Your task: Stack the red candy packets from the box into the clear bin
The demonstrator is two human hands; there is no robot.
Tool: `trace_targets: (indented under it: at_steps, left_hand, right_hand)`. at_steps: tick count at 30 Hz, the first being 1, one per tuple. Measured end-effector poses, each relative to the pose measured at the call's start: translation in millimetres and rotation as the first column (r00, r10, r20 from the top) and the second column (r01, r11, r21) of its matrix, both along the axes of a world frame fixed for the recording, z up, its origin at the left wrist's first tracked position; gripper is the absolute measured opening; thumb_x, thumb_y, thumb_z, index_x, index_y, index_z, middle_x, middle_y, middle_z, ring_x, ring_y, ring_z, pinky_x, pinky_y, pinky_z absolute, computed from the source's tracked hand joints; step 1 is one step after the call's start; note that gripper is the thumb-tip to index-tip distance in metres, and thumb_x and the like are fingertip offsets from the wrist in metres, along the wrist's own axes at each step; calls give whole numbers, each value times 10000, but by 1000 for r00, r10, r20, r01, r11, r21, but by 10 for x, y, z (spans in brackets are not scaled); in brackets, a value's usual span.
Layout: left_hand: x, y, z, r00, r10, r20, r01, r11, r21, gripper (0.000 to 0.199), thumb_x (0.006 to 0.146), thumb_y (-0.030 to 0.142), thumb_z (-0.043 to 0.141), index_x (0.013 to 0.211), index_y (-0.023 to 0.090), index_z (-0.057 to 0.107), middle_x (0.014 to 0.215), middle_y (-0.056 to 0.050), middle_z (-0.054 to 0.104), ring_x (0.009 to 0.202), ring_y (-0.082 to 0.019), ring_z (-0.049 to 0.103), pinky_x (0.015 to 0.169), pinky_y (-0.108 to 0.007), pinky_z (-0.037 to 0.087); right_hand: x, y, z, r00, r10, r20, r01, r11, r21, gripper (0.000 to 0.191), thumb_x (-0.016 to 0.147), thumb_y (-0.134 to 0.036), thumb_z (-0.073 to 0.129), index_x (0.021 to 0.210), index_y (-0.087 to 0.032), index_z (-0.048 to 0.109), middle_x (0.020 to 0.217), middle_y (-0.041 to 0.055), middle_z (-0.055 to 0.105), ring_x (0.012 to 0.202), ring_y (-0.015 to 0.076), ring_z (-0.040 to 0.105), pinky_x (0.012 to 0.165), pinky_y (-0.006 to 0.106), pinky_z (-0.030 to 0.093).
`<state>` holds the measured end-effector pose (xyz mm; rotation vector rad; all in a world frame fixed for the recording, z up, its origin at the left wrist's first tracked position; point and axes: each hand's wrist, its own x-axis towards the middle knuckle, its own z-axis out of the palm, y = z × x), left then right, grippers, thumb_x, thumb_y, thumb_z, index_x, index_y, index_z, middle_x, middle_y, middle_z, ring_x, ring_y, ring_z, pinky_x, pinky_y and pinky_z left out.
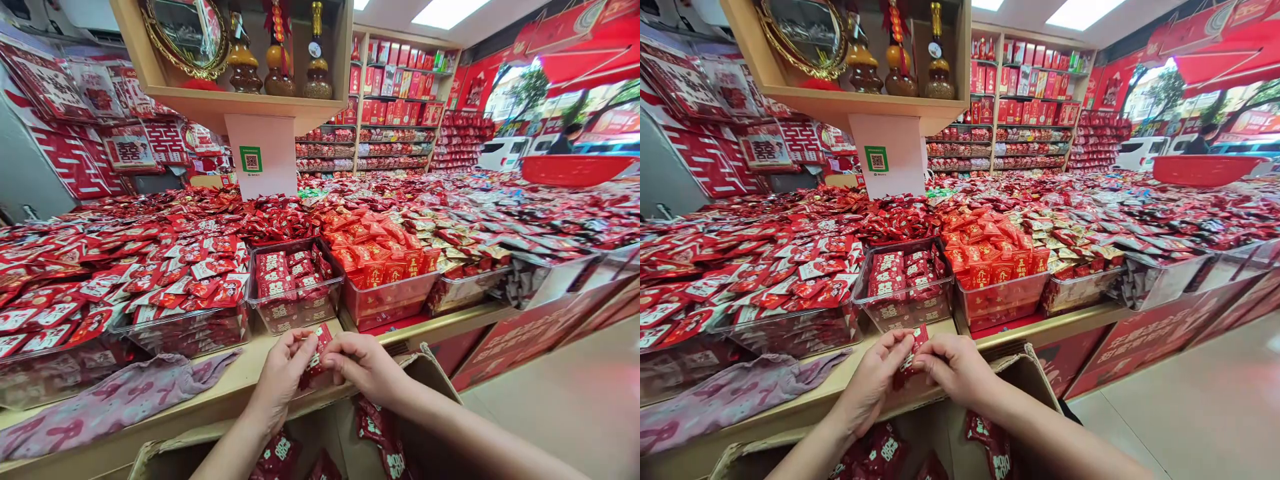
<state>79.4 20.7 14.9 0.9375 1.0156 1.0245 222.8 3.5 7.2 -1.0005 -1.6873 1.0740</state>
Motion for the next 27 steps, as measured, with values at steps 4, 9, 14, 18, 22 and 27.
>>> trace_targets:
  at_steps: [4, 9, 14, 18, 22, 27]
  left_hand:
    - [43, -15, -40, 990, 115, -85, -101, 984, 148, 281, 568, 313, 704, 753, 162, 556, 625, 25, 610, 544, -99, 535, 493, -188, 404]
    - [28, 15, -99, 986, 163, -13, -158, 969, 187, 322, 630, 335, 665, 877, 197, 512, 606, 62, 576, 533, -80, 527, 503, -171, 419]
    - [21, 14, -141, 986, 72, -153, -57, 993, 99, 305, 710, 485, 520, 687, 182, 506, 489, 60, 503, 371, -59, 420, 312, -142, 287]
    - [11, -2, -149, 970, 167, -174, -122, 962, 243, 312, 707, 467, 538, 600, 183, 467, 454, 76, 430, 390, -50, 379, 351, -136, 338]
    - [33, -29, -111, 939, 255, -231, -203, 953, 226, 349, 704, 517, 503, 586, 192, 454, 424, 70, 433, 357, -65, 377, 286, -142, 316]
    - [39, -28, -109, 928, 289, -237, -232, 943, 240, 363, 705, 527, 489, 566, 195, 447, 381, 79, 408, 319, -69, 358, 254, -151, 310]
  right_hand:
    - [-114, 43, -159, 938, -102, -332, 40, 982, -187, 421, 714, -364, 577, 1051, -220, 370, 666, -49, 495, 526, 67, 464, 494, 189, 380]
    - [-90, 98, -164, 924, -123, -363, 26, 965, -261, 297, 668, -400, 614, 751, -162, 458, 609, -37, 474, 542, 65, 424, 519, 194, 342]
    - [-97, 66, -156, 936, -156, -317, 105, 980, -171, 275, 717, -396, 562, 684, -172, 405, 574, -57, 405, 523, 60, 365, 511, 194, 315]
    - [-115, 49, -170, 945, -172, -279, 138, 981, -138, 274, 742, -408, 527, 675, -173, 403, 579, -48, 413, 528, 67, 374, 500, 196, 319]
    - [-119, 22, -187, 937, -175, -303, 146, 982, -118, 278, 742, -399, 532, 649, -167, 411, 578, -42, 428, 535, 68, 387, 509, 199, 332]
    - [-144, -23, -141, 886, -193, -422, 111, 971, -210, 301, 710, -411, 569, 641, -164, 410, 550, -48, 452, 507, 61, 405, 499, 196, 348]
